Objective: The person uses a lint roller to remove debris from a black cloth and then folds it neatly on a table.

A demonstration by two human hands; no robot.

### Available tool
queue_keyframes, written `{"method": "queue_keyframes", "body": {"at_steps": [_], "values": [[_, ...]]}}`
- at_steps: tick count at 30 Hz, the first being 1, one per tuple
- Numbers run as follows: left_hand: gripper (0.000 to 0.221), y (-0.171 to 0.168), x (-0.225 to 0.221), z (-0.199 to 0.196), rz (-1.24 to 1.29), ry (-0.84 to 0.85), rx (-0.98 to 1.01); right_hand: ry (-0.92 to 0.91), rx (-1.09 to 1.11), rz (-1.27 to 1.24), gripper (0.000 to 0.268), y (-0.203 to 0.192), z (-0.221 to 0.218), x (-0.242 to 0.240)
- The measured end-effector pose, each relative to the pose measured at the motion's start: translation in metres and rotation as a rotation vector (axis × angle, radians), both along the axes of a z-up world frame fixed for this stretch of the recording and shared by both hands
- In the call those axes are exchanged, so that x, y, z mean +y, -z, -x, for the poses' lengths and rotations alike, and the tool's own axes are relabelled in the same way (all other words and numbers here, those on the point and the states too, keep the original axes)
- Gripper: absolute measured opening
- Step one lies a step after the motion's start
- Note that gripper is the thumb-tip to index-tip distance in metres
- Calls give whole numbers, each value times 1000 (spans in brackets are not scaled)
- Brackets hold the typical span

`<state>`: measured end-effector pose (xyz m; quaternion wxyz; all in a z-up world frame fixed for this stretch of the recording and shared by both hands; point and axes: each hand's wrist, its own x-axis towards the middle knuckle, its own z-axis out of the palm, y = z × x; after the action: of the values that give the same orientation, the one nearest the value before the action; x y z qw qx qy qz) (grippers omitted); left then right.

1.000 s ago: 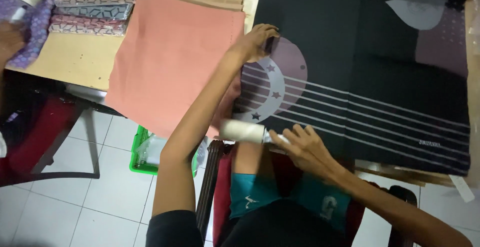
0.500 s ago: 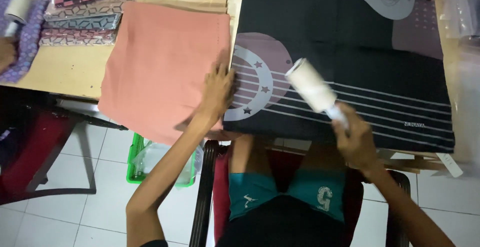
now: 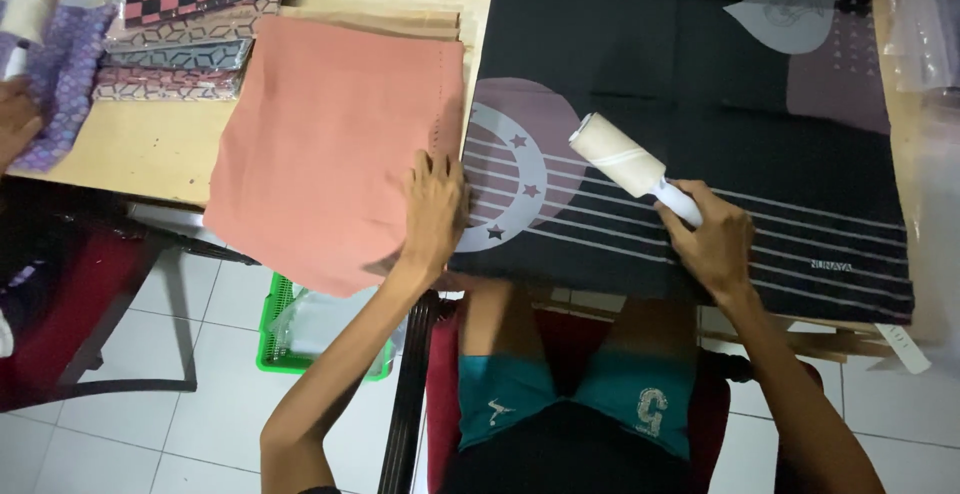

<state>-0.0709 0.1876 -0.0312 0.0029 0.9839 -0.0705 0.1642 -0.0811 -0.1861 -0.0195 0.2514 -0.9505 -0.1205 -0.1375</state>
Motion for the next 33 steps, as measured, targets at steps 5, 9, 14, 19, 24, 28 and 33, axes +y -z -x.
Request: {"method": "queue_keyframes", "body": {"at_steps": [5,9,14,19,24,28,33], "values": [[14,0,-4,30,-1,18,32,-58,-53,107,17,17,-56,11],[22,-24,-8,62,107,15,124,-374,4,-154,6,-13,-105,69],[35,-17,5,72,191,-35,183,-665,38,-409,13,-10,-187,140],[30,-40,-4,82,267,-54,172,-685,141,-52,19,-19,-224,199],[29,-37,-7,92,312,-138,160,-763,149,26,16,-1,-252,214],[37,-30,-5,91,232,-246,152,-828,174,61,16,2,-259,213],[20,-16,8,93,290,-184,131,-848,187,47,13,6,-263,215]]}}
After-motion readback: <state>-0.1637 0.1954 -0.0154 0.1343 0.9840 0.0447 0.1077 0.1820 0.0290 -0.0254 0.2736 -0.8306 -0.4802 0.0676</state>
